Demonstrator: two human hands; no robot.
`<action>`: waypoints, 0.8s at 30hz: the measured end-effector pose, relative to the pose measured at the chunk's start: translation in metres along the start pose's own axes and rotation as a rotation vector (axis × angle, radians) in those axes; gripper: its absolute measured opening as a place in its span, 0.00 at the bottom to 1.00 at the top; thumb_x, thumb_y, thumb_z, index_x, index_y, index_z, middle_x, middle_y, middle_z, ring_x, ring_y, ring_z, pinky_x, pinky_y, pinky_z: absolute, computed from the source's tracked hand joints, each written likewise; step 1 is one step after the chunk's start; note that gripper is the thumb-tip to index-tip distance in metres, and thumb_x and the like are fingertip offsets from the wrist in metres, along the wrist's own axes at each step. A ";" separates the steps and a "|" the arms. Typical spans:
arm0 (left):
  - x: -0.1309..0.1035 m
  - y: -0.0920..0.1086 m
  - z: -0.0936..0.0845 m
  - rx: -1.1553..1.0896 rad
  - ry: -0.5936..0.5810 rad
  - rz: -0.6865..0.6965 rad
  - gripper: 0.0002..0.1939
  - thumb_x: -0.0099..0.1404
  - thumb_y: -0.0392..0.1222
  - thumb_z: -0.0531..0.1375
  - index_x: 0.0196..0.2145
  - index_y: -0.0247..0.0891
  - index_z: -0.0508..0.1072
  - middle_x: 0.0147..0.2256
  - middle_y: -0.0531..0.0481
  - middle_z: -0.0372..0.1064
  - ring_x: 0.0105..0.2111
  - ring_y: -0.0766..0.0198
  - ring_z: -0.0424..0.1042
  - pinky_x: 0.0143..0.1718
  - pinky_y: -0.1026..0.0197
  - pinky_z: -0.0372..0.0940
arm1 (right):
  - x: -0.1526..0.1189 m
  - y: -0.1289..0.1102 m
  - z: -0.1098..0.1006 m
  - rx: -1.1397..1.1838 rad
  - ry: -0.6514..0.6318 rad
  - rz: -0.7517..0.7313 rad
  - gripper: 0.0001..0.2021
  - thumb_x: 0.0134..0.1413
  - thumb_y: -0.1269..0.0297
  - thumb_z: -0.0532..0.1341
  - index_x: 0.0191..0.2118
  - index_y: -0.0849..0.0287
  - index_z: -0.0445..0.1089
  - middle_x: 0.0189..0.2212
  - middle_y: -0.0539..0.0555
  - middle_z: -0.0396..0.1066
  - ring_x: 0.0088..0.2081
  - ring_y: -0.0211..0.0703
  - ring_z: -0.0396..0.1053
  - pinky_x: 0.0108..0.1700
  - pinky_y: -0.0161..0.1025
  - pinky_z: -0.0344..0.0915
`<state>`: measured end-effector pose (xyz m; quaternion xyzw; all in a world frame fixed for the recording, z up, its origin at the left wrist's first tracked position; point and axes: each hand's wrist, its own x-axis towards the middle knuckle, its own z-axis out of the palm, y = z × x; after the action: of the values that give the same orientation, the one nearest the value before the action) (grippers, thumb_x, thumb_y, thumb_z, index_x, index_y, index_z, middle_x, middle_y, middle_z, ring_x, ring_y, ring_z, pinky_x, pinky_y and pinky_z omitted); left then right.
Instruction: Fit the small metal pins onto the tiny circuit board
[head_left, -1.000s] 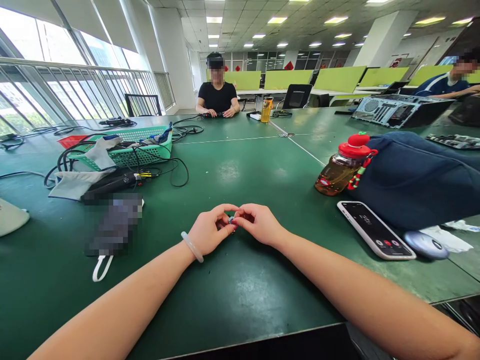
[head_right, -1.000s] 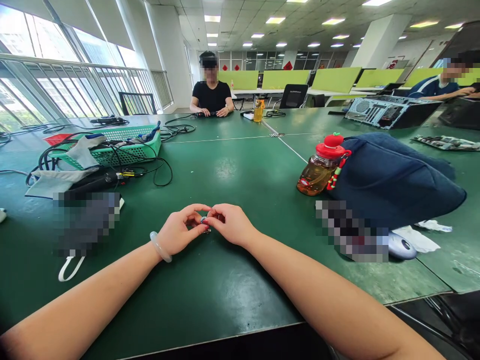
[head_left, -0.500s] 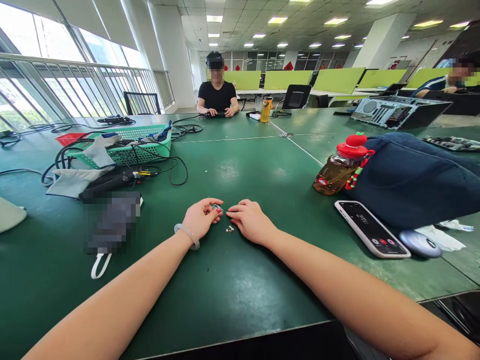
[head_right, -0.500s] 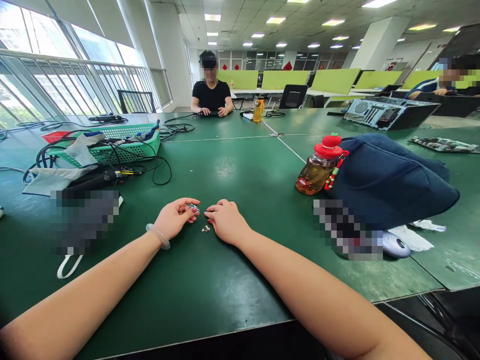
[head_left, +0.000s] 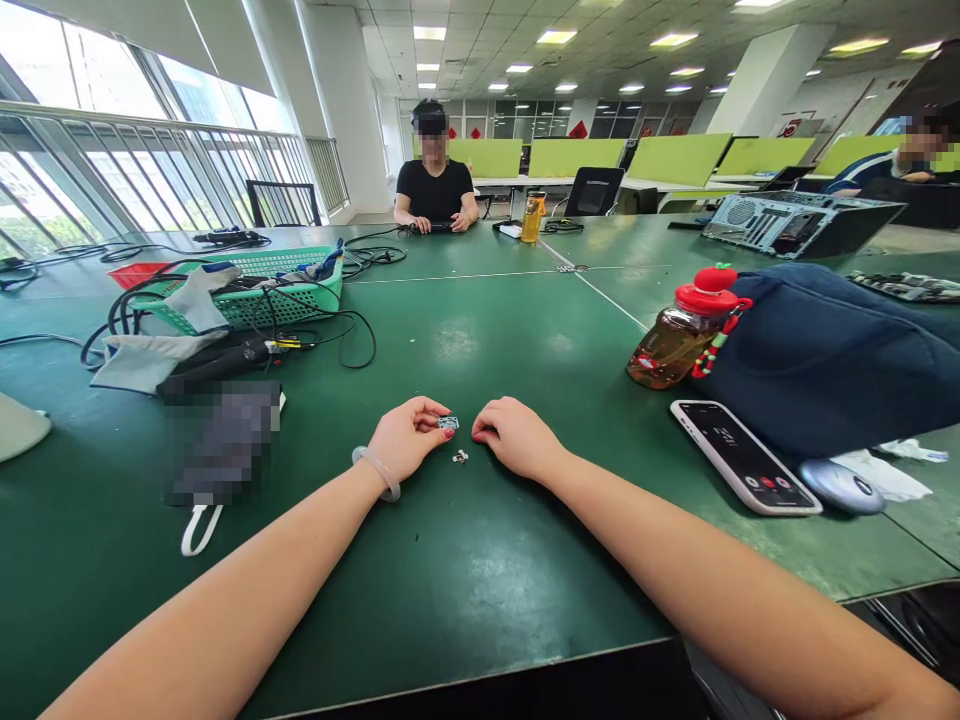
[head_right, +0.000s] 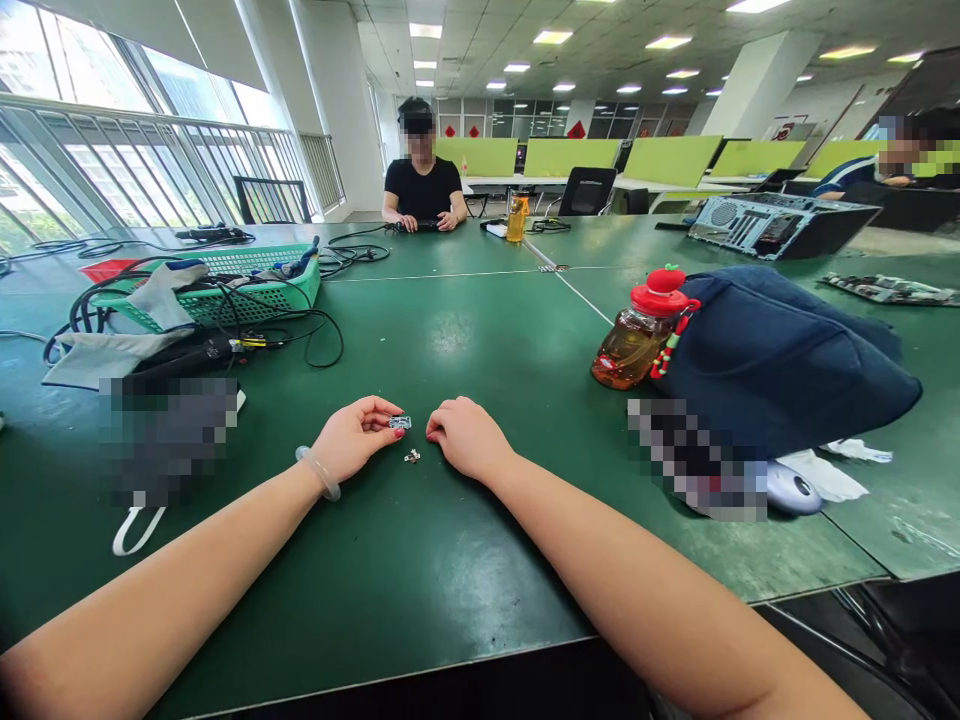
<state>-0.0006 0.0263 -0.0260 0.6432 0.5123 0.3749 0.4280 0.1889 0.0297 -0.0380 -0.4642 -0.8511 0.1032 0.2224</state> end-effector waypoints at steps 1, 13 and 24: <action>0.000 -0.001 0.000 0.015 0.008 0.005 0.15 0.46 0.41 0.65 0.32 0.35 0.68 0.28 0.49 0.71 0.29 0.64 0.70 0.37 0.57 0.66 | 0.000 -0.001 -0.001 0.003 0.004 -0.006 0.06 0.53 0.71 0.57 0.28 0.58 0.71 0.30 0.52 0.71 0.36 0.41 0.63 0.39 0.37 0.60; -0.005 0.001 0.002 0.135 -0.037 0.049 0.14 0.46 0.43 0.65 0.29 0.36 0.66 0.27 0.50 0.70 0.27 0.65 0.70 0.34 0.58 0.67 | -0.002 -0.009 -0.008 0.431 0.212 0.125 0.10 0.52 0.73 0.53 0.34 0.58 0.71 0.30 0.50 0.72 0.33 0.36 0.68 0.38 0.34 0.63; -0.011 0.014 0.006 -0.148 -0.050 0.021 0.17 0.43 0.41 0.68 0.26 0.35 0.63 0.24 0.53 0.70 0.26 0.65 0.71 0.32 0.59 0.67 | -0.009 -0.019 -0.013 0.569 0.346 0.029 0.07 0.56 0.68 0.53 0.36 0.55 0.68 0.35 0.51 0.73 0.38 0.39 0.69 0.41 0.39 0.65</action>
<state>0.0073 0.0131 -0.0152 0.6245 0.4654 0.4000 0.4831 0.1847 0.0114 -0.0215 -0.4061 -0.7312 0.2594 0.4829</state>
